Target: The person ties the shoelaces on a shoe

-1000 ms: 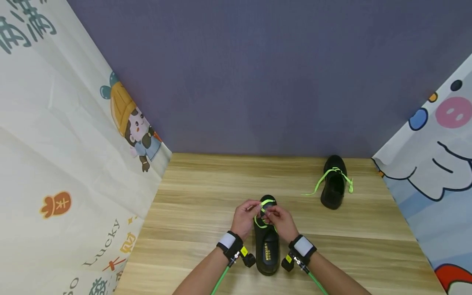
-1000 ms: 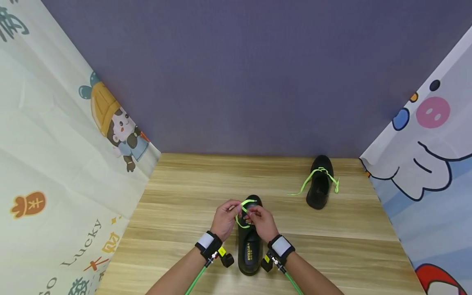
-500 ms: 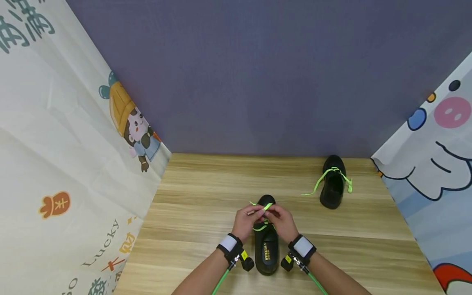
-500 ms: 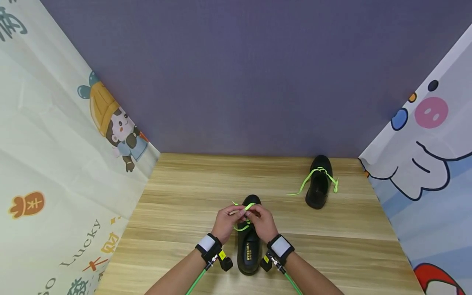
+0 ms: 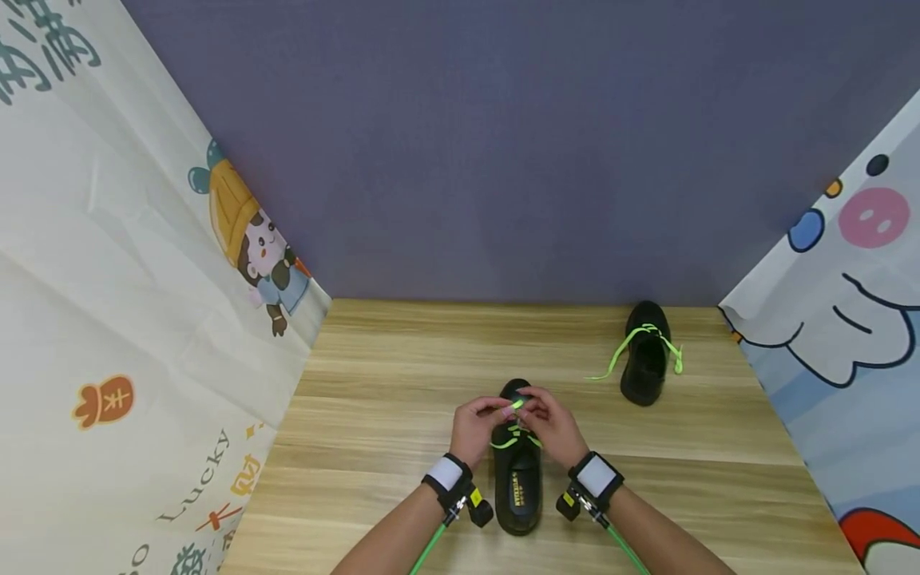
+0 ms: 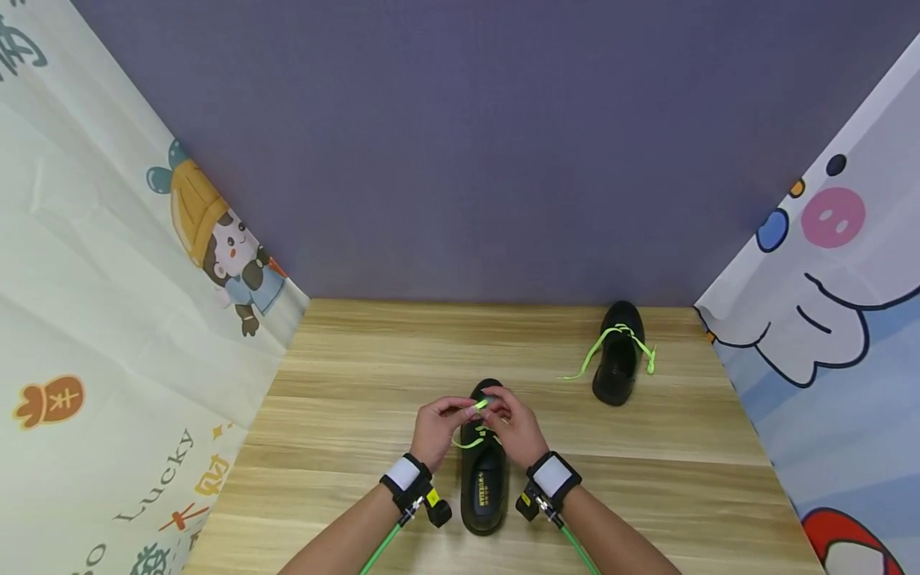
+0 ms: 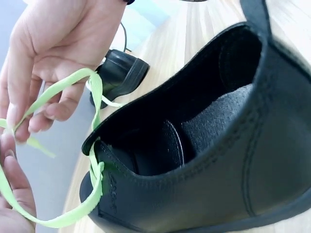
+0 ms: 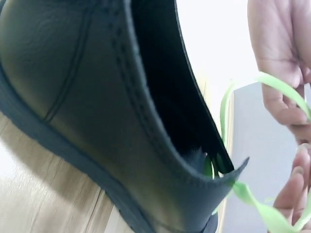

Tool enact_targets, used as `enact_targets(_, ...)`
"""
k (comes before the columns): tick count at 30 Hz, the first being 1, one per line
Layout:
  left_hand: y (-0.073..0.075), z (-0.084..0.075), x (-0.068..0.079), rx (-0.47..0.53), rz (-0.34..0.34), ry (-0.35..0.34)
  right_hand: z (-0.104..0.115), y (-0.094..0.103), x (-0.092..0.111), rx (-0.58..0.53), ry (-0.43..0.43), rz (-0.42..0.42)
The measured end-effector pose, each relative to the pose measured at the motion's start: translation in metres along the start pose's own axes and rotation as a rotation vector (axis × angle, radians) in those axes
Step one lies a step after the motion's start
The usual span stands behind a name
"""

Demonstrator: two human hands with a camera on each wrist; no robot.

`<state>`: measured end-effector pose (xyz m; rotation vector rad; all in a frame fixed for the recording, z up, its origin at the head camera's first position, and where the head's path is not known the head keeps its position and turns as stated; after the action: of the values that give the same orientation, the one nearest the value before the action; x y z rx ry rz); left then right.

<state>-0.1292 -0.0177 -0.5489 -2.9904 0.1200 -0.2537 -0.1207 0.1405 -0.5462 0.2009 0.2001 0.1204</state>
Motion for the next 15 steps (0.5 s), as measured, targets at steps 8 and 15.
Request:
enact_targets(8,-0.0010,0.0014,-0.0010,-0.008,0.020,0.016,0.0026,-0.0039,0.0010,0.088,-0.034,-0.071)
enact_targets(15,0.0016,-0.0008,-0.0023,-0.038,0.007,-0.004,-0.0030,0.0010,0.0002,0.226,-0.011,-0.079)
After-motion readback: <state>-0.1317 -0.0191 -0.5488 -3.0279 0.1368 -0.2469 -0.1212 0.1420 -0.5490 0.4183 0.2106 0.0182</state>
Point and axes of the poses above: each hand's wrist, its own x-axis away from the middle knuckle, its own y-axis out of the back of the hand, z = x × y, the point moved 2 cm from there along -x, towards the middle knuckle, and after that the axes turned 4 degrees about y, right-handed, at the moved point
